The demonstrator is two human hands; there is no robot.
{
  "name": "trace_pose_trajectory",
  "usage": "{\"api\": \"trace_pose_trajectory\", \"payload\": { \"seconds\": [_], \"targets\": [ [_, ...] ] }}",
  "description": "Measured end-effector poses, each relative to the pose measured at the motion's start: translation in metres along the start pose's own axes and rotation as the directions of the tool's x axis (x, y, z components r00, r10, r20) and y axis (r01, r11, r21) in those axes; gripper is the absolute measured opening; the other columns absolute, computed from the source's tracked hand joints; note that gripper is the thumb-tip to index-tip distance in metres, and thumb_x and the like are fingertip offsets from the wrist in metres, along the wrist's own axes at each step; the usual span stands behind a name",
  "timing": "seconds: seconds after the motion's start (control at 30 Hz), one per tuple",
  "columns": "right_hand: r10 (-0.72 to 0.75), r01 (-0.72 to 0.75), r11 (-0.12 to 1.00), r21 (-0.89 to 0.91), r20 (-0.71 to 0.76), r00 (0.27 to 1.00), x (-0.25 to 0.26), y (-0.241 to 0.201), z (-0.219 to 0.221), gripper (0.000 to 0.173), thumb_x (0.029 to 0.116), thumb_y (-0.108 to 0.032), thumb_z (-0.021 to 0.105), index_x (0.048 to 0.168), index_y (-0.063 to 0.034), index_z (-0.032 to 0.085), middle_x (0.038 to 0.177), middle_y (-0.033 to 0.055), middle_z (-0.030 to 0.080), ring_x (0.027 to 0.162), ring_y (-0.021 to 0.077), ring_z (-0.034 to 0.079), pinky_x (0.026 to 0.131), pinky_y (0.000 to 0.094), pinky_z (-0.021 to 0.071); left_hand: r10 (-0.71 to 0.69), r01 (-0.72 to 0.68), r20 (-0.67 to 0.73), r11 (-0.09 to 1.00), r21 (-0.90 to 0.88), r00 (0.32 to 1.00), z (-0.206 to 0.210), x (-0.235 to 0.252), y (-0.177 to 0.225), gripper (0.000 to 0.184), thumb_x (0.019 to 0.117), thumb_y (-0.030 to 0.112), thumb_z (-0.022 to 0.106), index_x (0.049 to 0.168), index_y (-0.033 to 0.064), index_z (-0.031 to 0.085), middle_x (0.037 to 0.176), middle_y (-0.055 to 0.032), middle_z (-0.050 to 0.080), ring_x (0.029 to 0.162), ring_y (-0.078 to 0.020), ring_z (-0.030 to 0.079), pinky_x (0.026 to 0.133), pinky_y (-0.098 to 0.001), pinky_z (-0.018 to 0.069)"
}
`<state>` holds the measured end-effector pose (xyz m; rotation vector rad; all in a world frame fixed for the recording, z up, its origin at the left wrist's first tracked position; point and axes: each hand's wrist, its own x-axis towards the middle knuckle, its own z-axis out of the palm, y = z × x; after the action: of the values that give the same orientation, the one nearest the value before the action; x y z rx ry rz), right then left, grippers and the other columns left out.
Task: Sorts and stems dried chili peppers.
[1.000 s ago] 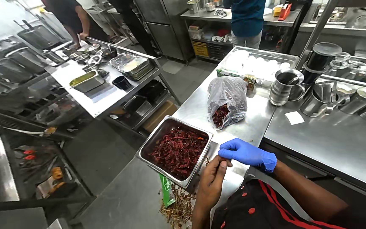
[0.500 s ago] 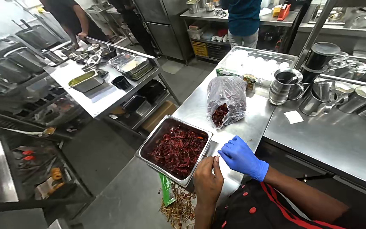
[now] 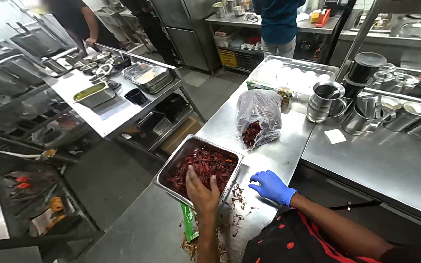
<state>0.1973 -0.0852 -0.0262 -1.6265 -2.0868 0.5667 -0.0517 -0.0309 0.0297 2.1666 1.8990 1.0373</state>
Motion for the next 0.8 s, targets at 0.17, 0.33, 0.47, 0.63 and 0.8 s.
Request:
{"api": "trace_pose_trajectory", "payload": {
  "seconds": [0.17,0.33,0.47,0.63,0.8],
  "targets": [
    [0.11,-0.107,0.994,0.031,-0.102,0.989,0.05,0.048,-0.009,0.029,0.1031,-0.034,0.054,0.111,-0.0156,0.074,0.097,0.0041,0.074,0.091,0.0226,0.07,0.082,0.0492,0.0545,0.114,-0.116,0.024,0.988,0.104,0.993,0.035,-0.026,-0.016,0.042,0.1007,0.032,0.054,0.129,0.0032,0.068,0.14,-0.0239,0.057,0.134,-0.0426,0.052,0.113,-0.0564,0.0402],
    [0.257,-0.263,0.964,-0.029,-0.131,0.958,0.119,0.072,-0.025,0.048,0.1004,-0.033,0.057,0.146,-0.019,0.057,0.098,0.012,0.074,0.09,0.0333,0.072,0.081,0.058,0.0559,0.054,-0.053,-0.022,0.996,0.077,0.998,0.035,-0.028,-0.016,0.034,0.0988,0.026,0.057,0.12,0.003,0.071,0.131,-0.0222,0.063,0.127,-0.0412,0.056,0.11,-0.0548,0.0431],
    [0.275,-0.277,0.942,-0.187,-0.035,0.961,0.161,0.057,-0.033,0.041,0.1,-0.046,0.057,0.12,-0.0126,0.07,0.096,0.0156,0.074,0.093,0.0374,0.071,0.082,0.0598,0.054,0.058,-0.056,-0.024,0.996,0.063,0.998,0.038,-0.03,-0.02,0.031,0.0983,0.026,0.058,0.114,0.004,0.074,0.128,-0.02,0.065,0.124,-0.0395,0.059,0.108,-0.0551,0.0445],
    [0.23,-0.25,0.966,-0.064,-0.22,0.948,0.167,0.056,-0.035,0.032,0.1017,-0.032,0.051,0.091,-0.0127,0.074,0.086,0.0106,0.073,0.087,0.0313,0.071,0.075,0.0574,0.0535,0.06,-0.062,-0.074,0.997,-0.034,0.995,0.034,-0.03,-0.022,0.035,0.1009,0.031,0.054,0.114,0.0061,0.075,0.124,-0.016,0.067,0.121,-0.0351,0.061,0.106,-0.0518,0.0473],
    [0.154,0.059,0.915,0.398,-0.482,0.863,0.101,0.025,-0.076,0.029,0.1069,-0.028,0.053,0.109,-0.0146,0.079,0.094,-0.0042,0.078,0.087,0.0069,0.073,0.084,0.0369,0.0608,0.035,-0.048,-0.071,0.98,-0.194,0.997,0.014,-0.035,0.002,0.041,0.106,0.034,0.045,0.114,0.0069,0.075,0.118,-0.0128,0.071,0.115,-0.0308,0.065,0.102,-0.0509,0.05]
  ]
}}
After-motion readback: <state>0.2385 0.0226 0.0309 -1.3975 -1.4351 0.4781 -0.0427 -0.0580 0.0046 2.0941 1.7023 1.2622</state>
